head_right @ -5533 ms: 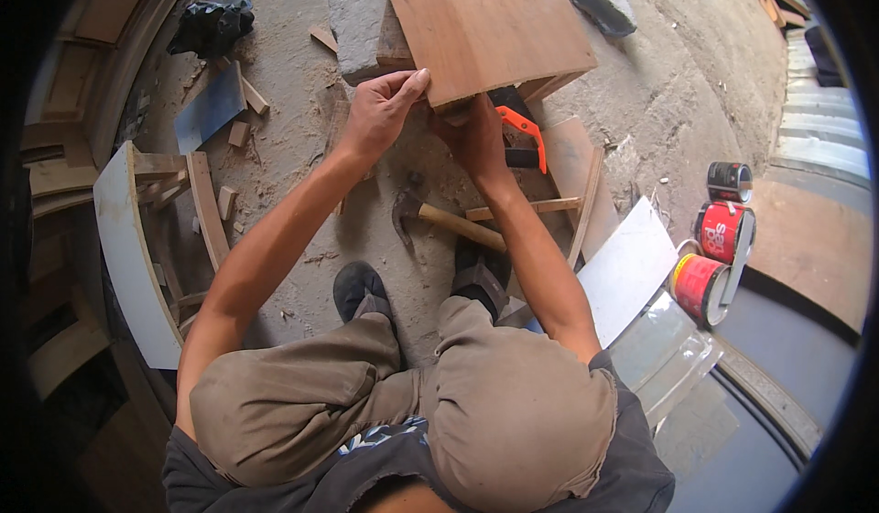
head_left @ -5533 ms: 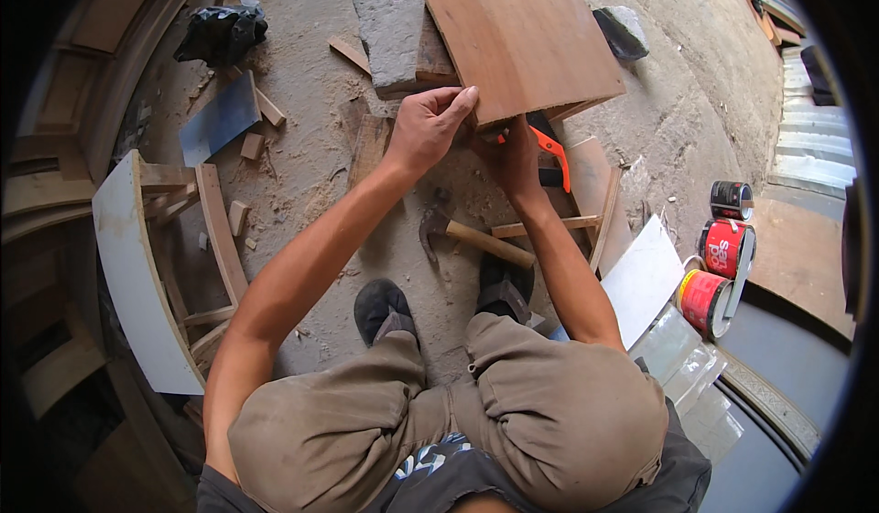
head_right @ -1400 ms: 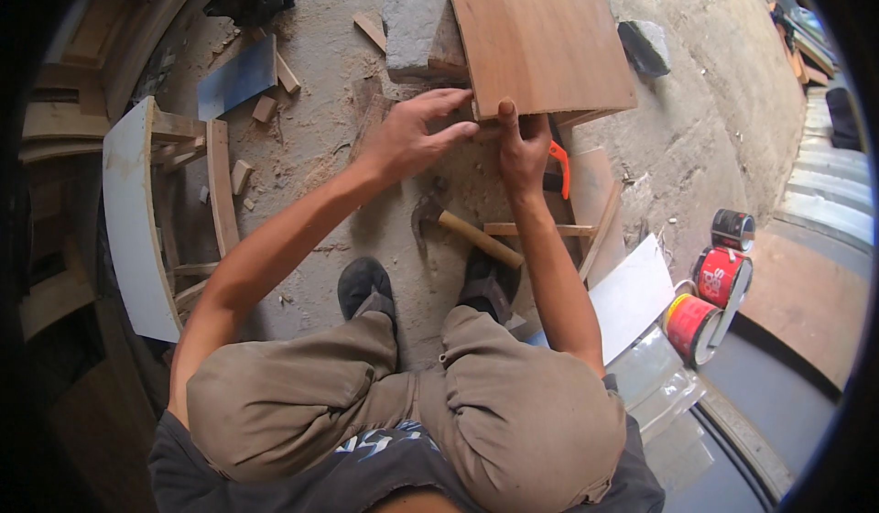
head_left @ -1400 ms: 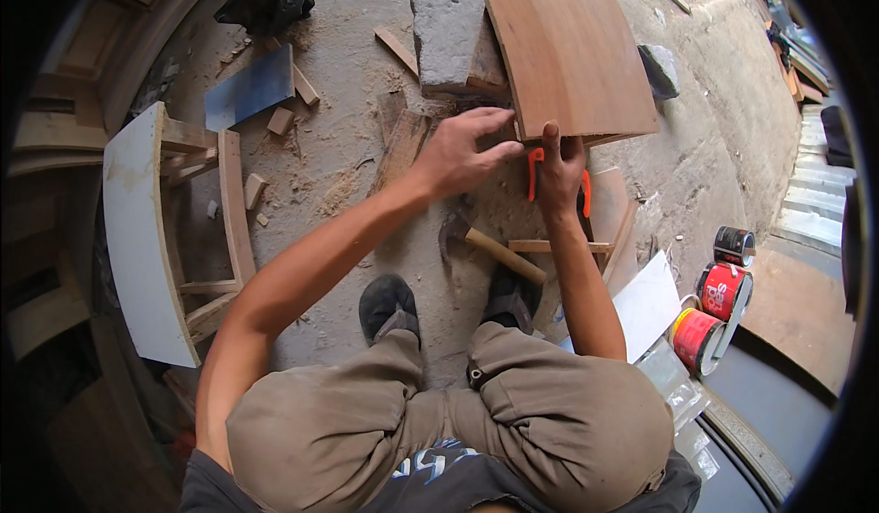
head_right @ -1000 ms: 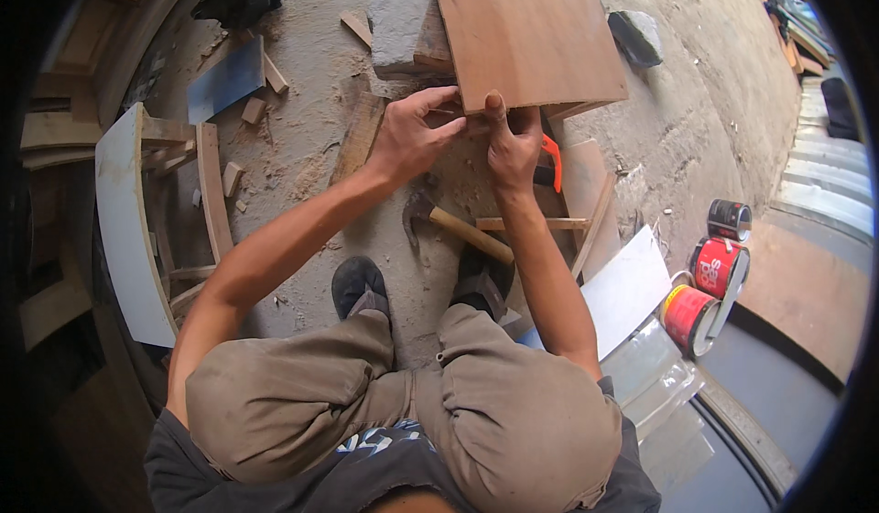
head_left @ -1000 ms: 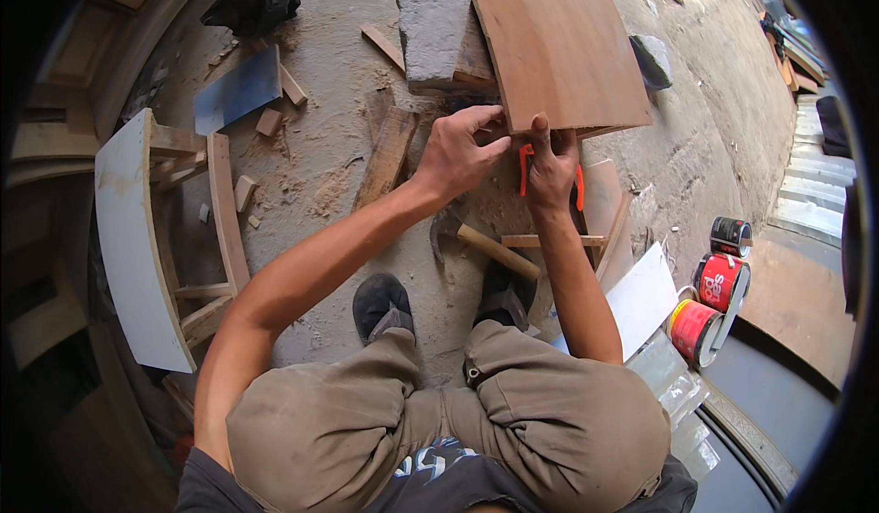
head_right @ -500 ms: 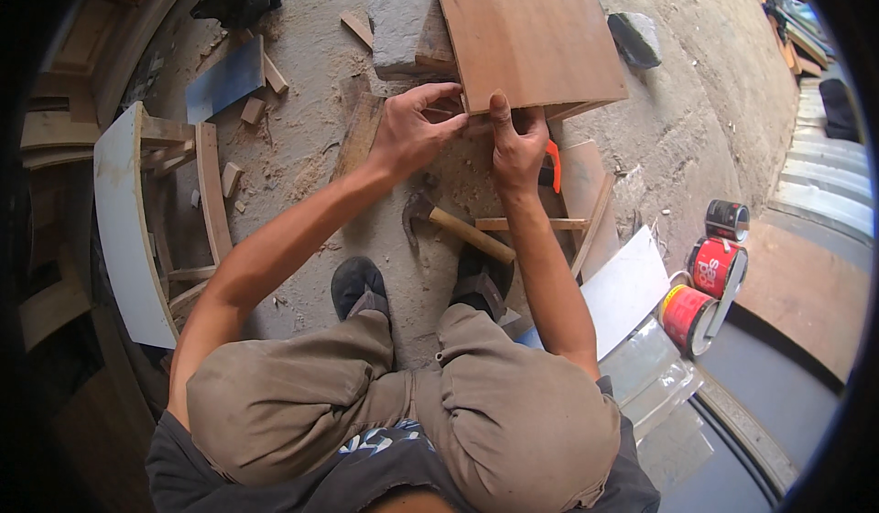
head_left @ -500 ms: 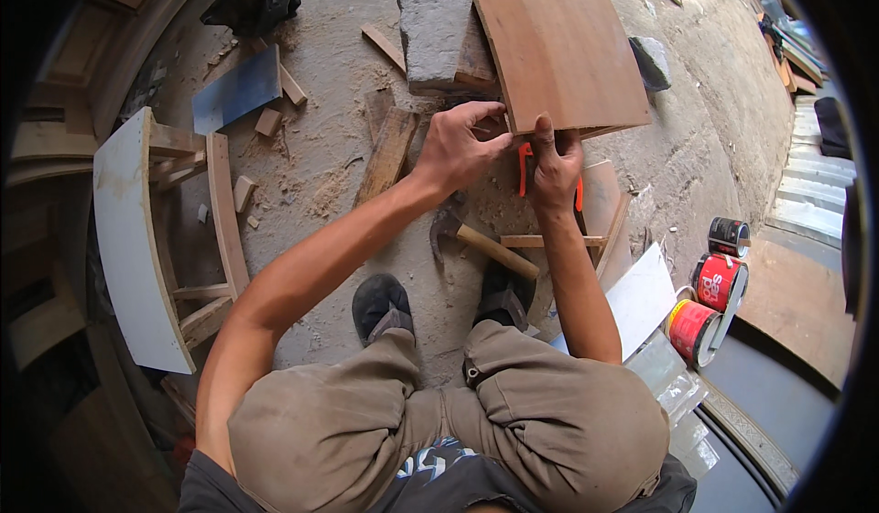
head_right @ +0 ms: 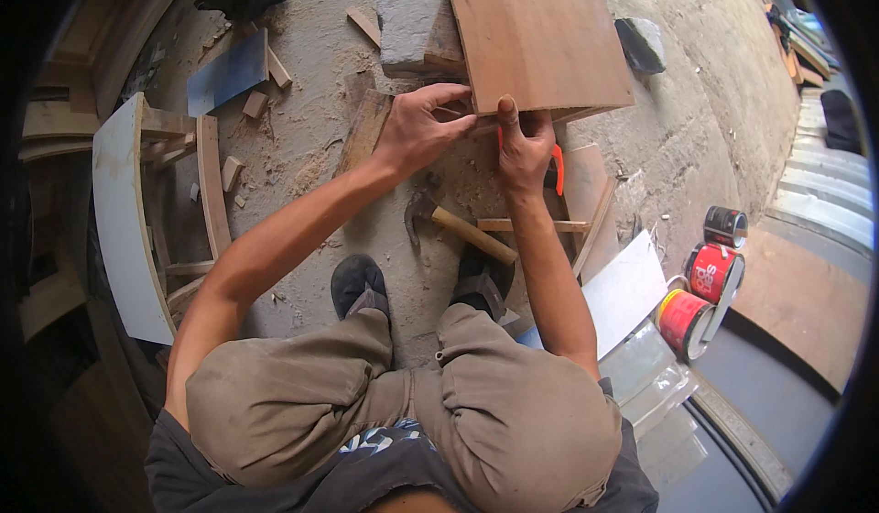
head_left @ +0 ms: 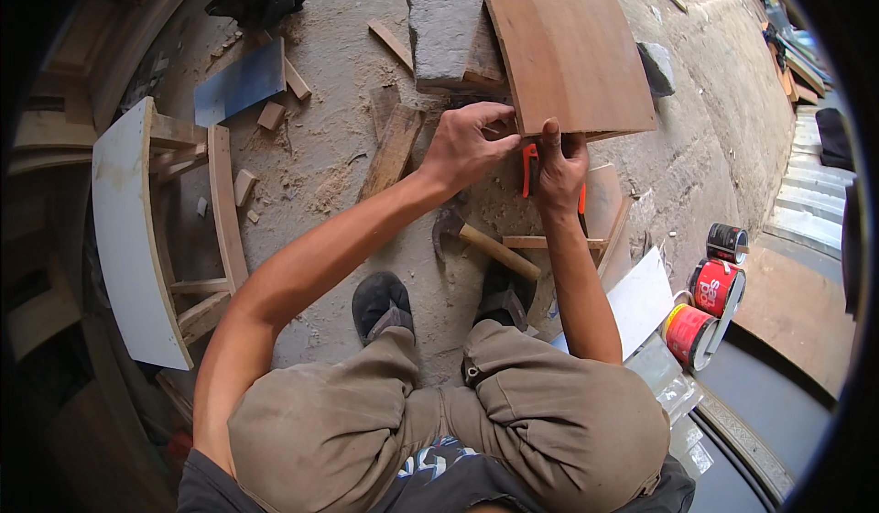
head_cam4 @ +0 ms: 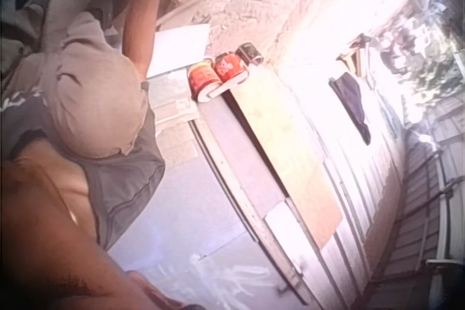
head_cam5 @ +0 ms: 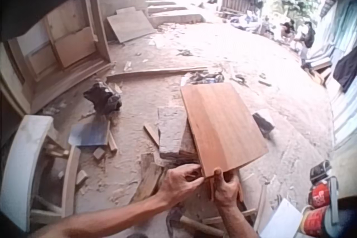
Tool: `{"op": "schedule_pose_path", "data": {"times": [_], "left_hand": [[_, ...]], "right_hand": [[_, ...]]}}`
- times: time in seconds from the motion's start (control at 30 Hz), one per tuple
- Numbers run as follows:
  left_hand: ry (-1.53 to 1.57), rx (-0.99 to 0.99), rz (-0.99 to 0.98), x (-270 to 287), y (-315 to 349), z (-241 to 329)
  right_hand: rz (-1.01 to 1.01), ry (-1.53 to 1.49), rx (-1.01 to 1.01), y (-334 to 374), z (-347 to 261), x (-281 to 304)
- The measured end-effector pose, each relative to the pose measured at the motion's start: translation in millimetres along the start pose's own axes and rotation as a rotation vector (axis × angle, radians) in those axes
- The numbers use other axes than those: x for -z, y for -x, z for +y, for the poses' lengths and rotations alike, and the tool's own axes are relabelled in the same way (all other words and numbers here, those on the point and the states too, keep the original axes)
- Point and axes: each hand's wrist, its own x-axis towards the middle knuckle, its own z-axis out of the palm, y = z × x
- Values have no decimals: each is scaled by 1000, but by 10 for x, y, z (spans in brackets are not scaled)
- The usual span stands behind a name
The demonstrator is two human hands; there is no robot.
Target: The person sits on the floor and assembles a wooden structure by fitting small wooden blocks into a larger board. They use a hammer to tap the pieces into place and a clamp to hold the assembly together.
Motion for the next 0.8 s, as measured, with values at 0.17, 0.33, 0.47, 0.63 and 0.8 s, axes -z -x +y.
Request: {"op": "schedule_pose_path", "data": {"times": [0.17,0.33,0.47,0.63,0.8], "left_hand": [[7,6,-17,1,-12,11],[79,61,-93,41,-34,42],[287,228,-210,257,-160,10],[273,442,-196,173,-276,163],[378,416,-158,81,-228,118]], "right_hand": [[-9,-27,8,-24,33,26],[-9,-32,-1,-45,43,50],[-5,11,-39,-31,49,68],[-5,-15,8,-20,-20,-11],[-50,-15,-31,-40,-41,66]]}}
